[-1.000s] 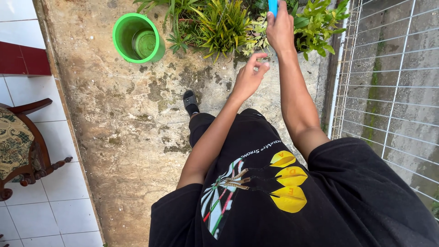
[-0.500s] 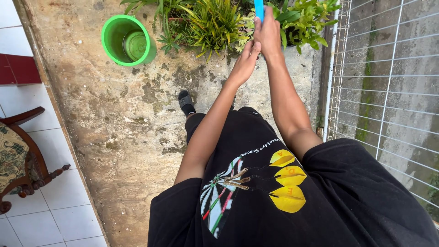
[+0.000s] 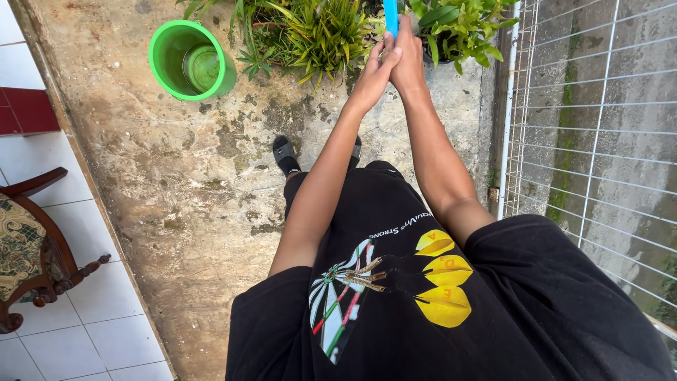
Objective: Watering outdoor potted plants and rinsing arms using a bucket of water and a dipper.
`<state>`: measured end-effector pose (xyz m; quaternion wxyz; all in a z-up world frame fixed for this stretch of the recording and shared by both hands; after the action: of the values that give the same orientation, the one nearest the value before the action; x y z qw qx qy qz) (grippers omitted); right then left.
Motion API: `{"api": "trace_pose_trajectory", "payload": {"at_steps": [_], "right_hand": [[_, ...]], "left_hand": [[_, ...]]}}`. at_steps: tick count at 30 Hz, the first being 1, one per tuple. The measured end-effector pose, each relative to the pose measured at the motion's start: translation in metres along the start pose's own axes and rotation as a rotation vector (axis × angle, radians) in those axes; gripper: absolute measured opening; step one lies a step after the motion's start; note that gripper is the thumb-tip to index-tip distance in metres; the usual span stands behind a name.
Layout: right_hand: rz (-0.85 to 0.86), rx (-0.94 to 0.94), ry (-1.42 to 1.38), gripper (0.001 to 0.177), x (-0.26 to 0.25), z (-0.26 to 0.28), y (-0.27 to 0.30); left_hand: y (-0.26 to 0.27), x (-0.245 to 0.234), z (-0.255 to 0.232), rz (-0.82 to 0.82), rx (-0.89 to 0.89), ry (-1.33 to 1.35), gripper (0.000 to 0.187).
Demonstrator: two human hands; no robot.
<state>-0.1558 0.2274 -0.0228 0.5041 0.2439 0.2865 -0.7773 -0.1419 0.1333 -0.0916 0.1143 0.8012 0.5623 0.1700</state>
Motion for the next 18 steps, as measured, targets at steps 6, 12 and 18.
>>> {"api": "trace_pose_trajectory", "payload": {"at_steps": [6, 12, 18], "right_hand": [[0.015, 0.064, -0.017, 0.029, -0.011, 0.002, 0.003], [-0.008, 0.027, 0.048, 0.032, -0.025, -0.01, 0.004], [-0.014, 0.033, 0.02, 0.032, -0.04, -0.024, 0.001]], "left_hand": [[0.0, 0.009, 0.002, 0.037, 0.023, -0.008, 0.09], [0.003, 0.028, 0.001, 0.054, 0.042, 0.016, 0.091], [-0.003, 0.05, 0.01, 0.075, 0.047, 0.068, 0.092]]}}
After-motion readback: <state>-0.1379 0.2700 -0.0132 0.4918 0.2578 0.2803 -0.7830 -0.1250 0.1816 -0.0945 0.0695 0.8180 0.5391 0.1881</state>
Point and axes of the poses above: each hand's wrist, its own y-axis away from the middle knuckle, its own x-axis out of the palm, z = x × y, the point moved 9 cm from there along -y, towards the middle knuckle, and after that the axes turned 6 degrees about -z, right-handed, at the moved point
